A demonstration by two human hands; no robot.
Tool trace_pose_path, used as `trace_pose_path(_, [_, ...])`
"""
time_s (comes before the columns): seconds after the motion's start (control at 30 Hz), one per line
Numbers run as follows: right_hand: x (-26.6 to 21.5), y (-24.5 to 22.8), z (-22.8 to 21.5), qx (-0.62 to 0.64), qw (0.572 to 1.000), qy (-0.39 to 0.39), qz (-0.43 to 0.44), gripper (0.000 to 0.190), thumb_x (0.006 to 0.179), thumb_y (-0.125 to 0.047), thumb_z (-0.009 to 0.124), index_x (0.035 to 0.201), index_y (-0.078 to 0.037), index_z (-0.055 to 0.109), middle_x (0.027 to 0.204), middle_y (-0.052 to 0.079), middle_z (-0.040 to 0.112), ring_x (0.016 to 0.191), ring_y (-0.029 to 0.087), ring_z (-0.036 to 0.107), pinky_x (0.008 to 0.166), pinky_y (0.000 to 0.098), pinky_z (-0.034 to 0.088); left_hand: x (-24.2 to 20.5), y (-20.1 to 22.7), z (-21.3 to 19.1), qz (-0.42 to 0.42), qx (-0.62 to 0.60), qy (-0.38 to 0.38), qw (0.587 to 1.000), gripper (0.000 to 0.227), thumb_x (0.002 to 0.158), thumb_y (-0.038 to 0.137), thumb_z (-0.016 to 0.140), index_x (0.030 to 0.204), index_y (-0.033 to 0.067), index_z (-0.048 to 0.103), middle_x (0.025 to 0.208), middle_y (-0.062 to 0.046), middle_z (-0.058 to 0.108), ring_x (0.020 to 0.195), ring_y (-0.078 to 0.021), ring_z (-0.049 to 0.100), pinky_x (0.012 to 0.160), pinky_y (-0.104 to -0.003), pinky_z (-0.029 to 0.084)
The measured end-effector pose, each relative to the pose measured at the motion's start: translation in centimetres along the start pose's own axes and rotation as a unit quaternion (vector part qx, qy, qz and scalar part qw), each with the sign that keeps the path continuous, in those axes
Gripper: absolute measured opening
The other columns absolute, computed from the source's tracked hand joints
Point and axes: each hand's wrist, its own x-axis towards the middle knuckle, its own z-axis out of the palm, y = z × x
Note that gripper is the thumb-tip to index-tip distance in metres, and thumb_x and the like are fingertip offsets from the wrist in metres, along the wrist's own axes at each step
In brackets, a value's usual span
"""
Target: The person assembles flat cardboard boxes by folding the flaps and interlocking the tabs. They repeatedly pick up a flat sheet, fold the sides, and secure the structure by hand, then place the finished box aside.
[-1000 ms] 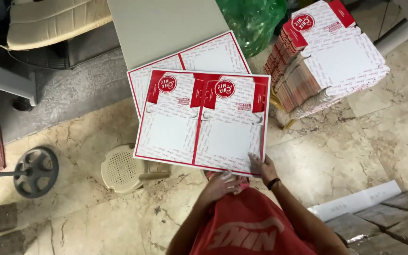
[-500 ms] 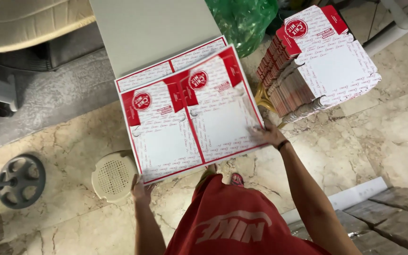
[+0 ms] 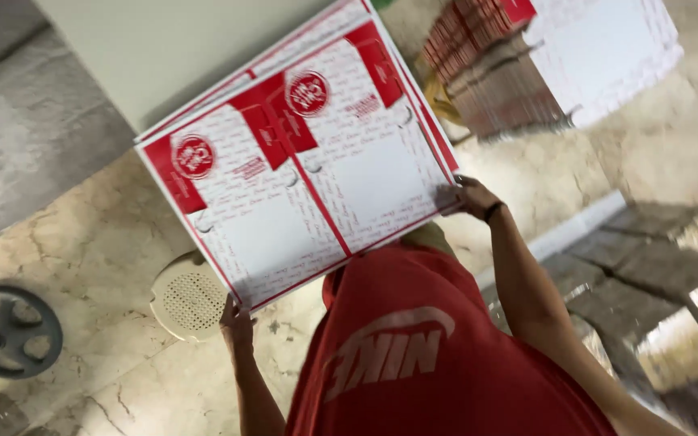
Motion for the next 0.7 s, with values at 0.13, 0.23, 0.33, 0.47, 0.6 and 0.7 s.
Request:
trace_pose_path(0.13, [-1.9,-4.2,-0.1,-0.099,0.988,-0.111,0.04,0.054,0.094,-0.006,0.062,0.144,0.005,0.044,0.118,0.043,0.06,0.092,0.058,0.067,0.073,0.0642,0.06,1.7,-1.5,1.2,-0.031,0.339,0.016,0.94,0.089,0.082,0.057,0.069,0.157,0.0294,0.029,0.144,-0.022,0.043,0.131,-0.0488,0.041,0.104,-0.069,0.038])
trace_pose_path(0.23, [-2.3,-5.0,-0.2,-0.126,0.981,-0.141,0.044,0.045,0.096,-0.001,0.057,0.138,0.008,0.046,0.109,0.044,0.063,0.085,0.056,0.07,0.071,0.0615,0.061,-1.8,6.7,7.0,-0.009,0.382,0.067,0.922,0.108,0.083,0.065,0.069,0.165,0.0238,0.012,0.167,-0.023,0.017,0.151,-0.0495,0.016,0.117,-0.072,0.02])
trace_pose_path(0.33, [-1.8,-4.8,-0.6,-0.152,0.976,-0.149,0.042,0.043,0.096,-0.001,0.054,0.138,0.007,0.045,0.105,0.043,0.065,0.081,0.053,0.071,0.069,0.0583,0.062,-5.7,11.3,15.8,0.152,0.338,-0.01,0.929,0.086,0.095,0.046,0.069,0.162,0.0127,0.026,0.165,-0.028,0.018,0.152,-0.049,0.014,0.122,-0.065,0.011])
trace_pose_path(0.47, [-2.1,-5.7,-0.7,-0.225,0.959,-0.171,0.005,0.04,0.097,-0.007,0.061,0.133,0.004,0.049,0.098,0.036,0.069,0.076,0.044,0.075,0.067,0.0495,0.065,-8.3,14.3,28.4,0.322,0.493,-0.205,0.782,0.088,0.093,0.054,0.068,0.163,0.0205,0.028,0.169,-0.023,0.016,0.156,-0.0462,0.005,0.12,-0.071,0.003])
trace_pose_path(0.6, [-2.7,-6.1,-1.0,-0.245,0.953,-0.18,-0.017,0.032,0.093,0.0,0.054,0.124,0.007,0.053,0.098,0.035,0.069,0.078,0.043,0.075,0.069,0.0444,0.065,-8.7,13.6,37.6,0.408,0.543,-0.221,0.7,0.096,0.091,0.055,0.071,0.163,0.0123,0.025,0.17,-0.023,0.004,0.156,-0.0454,0.009,0.117,-0.075,0.015])
trace_pose_path(0.7, [-1.2,-3.5,-1.5,-0.268,0.949,-0.157,-0.05,0.028,0.093,0.001,0.052,0.121,0.005,0.054,0.092,0.034,0.07,0.077,0.041,0.075,0.067,0.0417,0.066,-9.6,13.6,40.6,0.377,0.578,-0.168,0.704,0.108,0.088,0.067,0.071,0.164,0.0099,0.02,0.167,-0.029,0.004,0.152,-0.0534,0.005,0.112,-0.079,0.024])
